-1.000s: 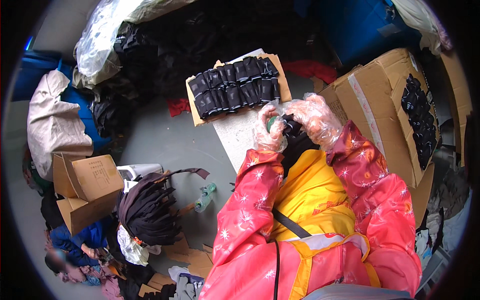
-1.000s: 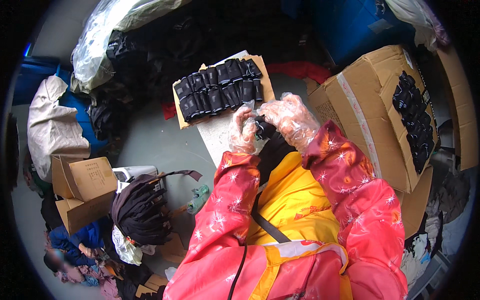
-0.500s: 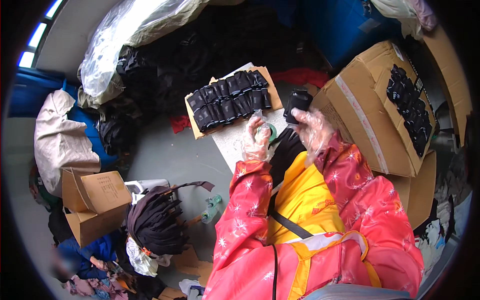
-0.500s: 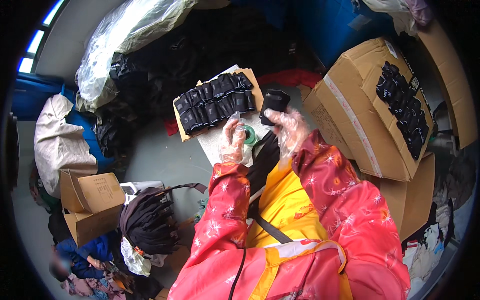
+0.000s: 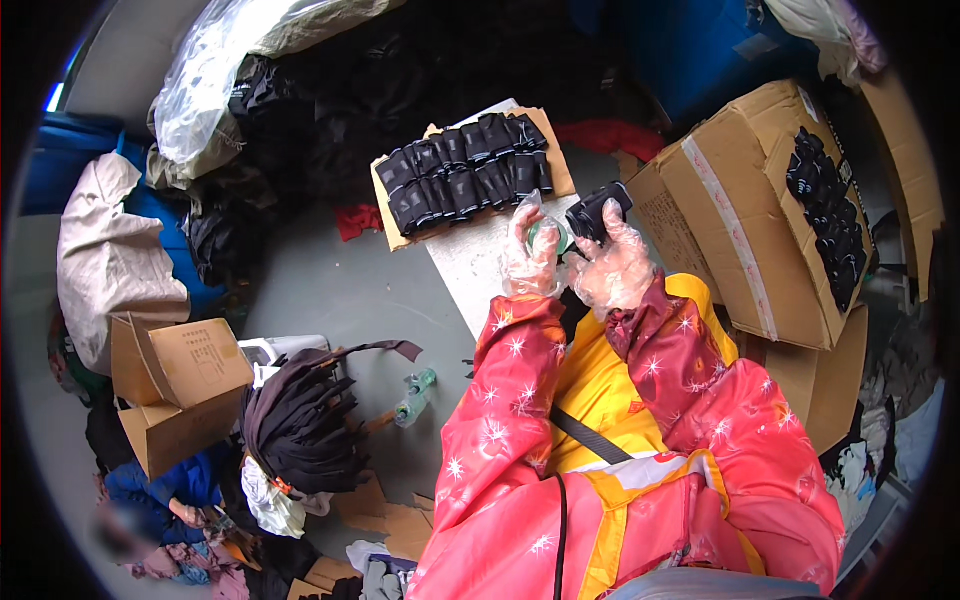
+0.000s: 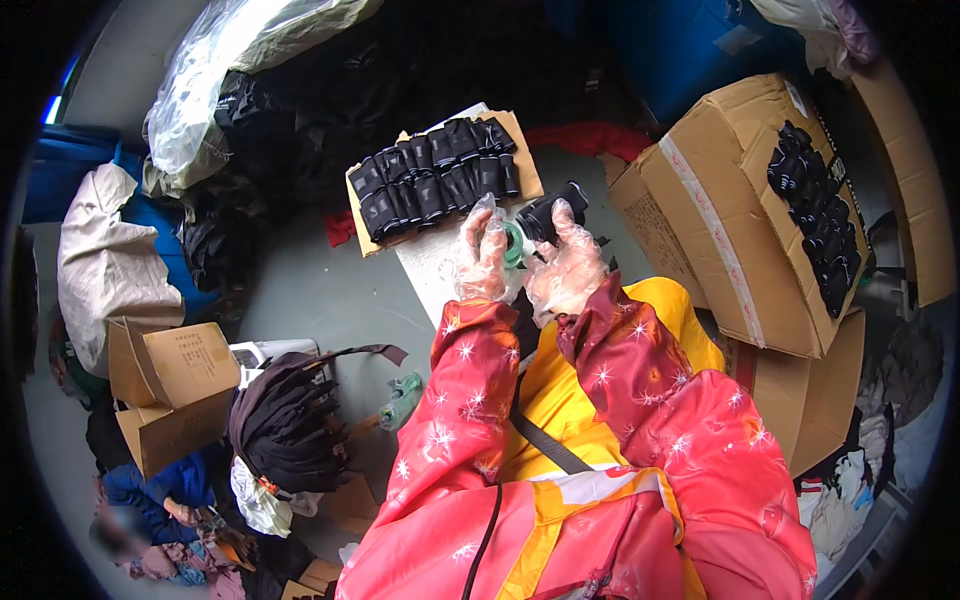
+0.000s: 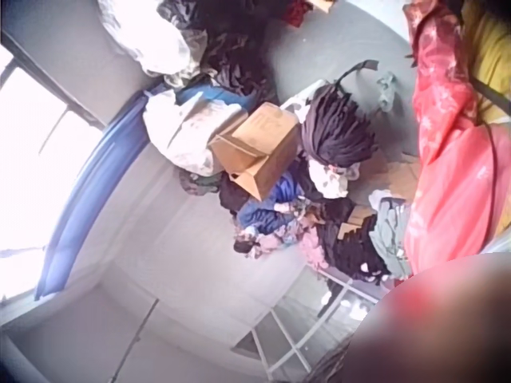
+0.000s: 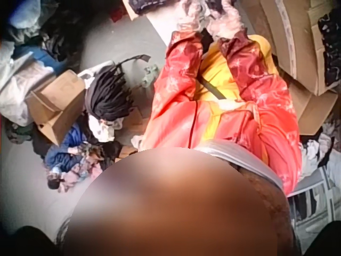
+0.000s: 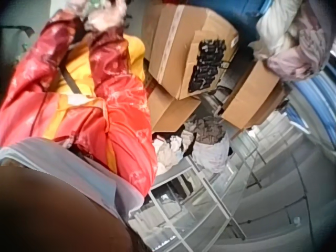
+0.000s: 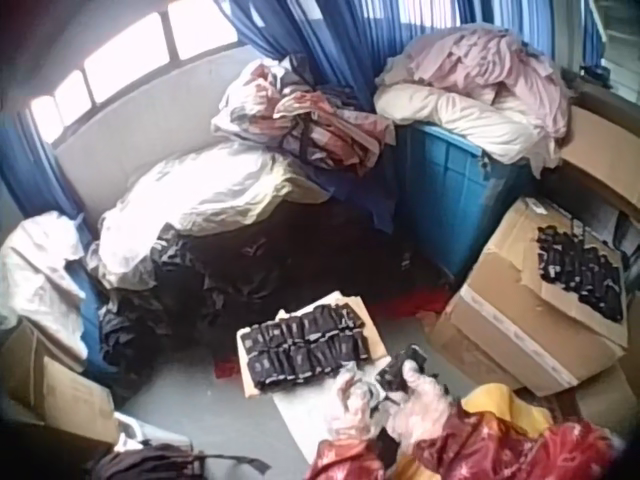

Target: Assembling black plastic components and organizing fabric items on a production floor

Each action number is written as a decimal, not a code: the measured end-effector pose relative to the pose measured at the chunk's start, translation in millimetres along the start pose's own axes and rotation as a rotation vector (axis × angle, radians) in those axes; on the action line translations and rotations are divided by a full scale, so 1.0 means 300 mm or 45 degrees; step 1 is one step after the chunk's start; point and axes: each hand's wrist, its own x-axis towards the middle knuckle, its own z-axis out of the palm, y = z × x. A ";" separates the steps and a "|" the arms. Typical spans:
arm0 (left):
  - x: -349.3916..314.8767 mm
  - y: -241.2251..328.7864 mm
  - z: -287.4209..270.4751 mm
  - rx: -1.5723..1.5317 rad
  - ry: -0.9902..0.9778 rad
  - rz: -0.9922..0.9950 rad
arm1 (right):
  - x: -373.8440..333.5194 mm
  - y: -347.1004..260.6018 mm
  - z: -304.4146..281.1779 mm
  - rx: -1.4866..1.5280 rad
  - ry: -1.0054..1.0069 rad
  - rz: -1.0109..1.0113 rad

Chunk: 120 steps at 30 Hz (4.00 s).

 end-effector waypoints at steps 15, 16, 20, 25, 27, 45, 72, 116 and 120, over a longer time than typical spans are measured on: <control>0.009 0.002 0.013 0.136 0.037 0.078 | 0.015 0.063 0.047 -0.004 -0.019 0.052; 0.010 0.003 0.018 0.141 0.036 0.089 | 0.019 0.066 0.041 0.014 0.009 0.044; 0.013 0.015 0.033 0.107 0.079 0.014 | 0.021 0.066 0.030 -0.036 -0.021 0.050; 0.020 0.023 0.039 0.145 0.104 -0.008 | 0.030 0.056 0.026 0.068 -0.036 0.134; 0.018 0.022 0.040 0.148 0.112 -0.031 | 0.035 0.047 0.013 0.055 -0.110 0.222; 0.017 0.021 0.011 0.086 0.102 -0.006 | 0.068 0.045 -0.052 0.145 -0.431 -0.077; 0.042 0.004 0.025 0.044 0.033 -0.104 | 0.102 0.044 -0.063 -0.044 -0.435 -0.156; 0.046 -0.048 0.023 0.019 0.020 0.146 | 0.062 0.064 -0.050 0.204 -0.721 0.039; 0.054 -0.062 0.022 0.238 0.109 0.144 | 0.085 0.053 -0.074 0.272 -0.721 0.263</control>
